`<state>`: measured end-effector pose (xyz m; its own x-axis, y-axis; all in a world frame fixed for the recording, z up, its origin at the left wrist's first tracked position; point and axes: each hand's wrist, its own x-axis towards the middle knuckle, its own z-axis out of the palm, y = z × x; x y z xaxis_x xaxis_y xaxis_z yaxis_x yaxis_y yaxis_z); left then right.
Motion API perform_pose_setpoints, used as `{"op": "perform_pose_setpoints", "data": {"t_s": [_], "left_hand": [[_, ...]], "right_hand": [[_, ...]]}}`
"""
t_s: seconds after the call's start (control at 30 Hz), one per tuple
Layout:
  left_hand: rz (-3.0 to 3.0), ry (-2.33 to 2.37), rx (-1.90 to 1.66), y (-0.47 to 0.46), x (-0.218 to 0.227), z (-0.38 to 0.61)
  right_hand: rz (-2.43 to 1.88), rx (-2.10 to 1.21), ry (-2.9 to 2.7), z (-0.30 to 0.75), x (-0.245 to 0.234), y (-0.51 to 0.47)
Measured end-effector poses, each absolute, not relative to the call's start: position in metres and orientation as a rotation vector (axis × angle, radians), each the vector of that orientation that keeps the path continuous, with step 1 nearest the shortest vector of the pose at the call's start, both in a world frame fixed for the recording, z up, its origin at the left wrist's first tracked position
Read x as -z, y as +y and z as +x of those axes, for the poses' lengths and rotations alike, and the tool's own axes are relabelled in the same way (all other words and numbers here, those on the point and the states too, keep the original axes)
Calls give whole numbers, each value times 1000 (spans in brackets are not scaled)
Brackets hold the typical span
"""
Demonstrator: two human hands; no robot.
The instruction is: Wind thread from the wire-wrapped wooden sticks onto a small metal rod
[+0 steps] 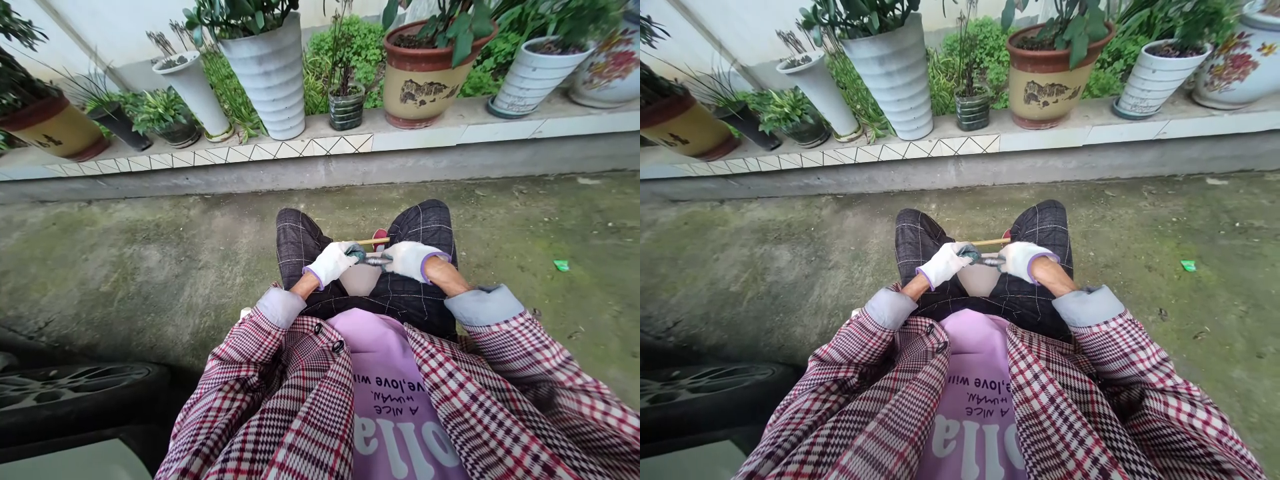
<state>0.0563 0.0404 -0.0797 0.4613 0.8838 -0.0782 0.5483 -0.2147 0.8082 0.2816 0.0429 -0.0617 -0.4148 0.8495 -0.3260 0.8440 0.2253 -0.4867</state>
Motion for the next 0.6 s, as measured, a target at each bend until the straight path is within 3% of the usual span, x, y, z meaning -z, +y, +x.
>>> {"op": "perform_pose_setpoints", "data": {"t_s": [0.23, 0.47, 0.6], "left_hand": [[1758, 1071, -603, 37, 84, 60], [1657, 983, -684, 41, 97, 58], [1726, 966, -682, 47, 101, 52]], "right_hand": [[-1763, -680, -2340, 297, 53, 60], [-1443, -1529, -1574, 290, 35, 46], [-1282, -1850, -1792, 291, 28, 40]]}}
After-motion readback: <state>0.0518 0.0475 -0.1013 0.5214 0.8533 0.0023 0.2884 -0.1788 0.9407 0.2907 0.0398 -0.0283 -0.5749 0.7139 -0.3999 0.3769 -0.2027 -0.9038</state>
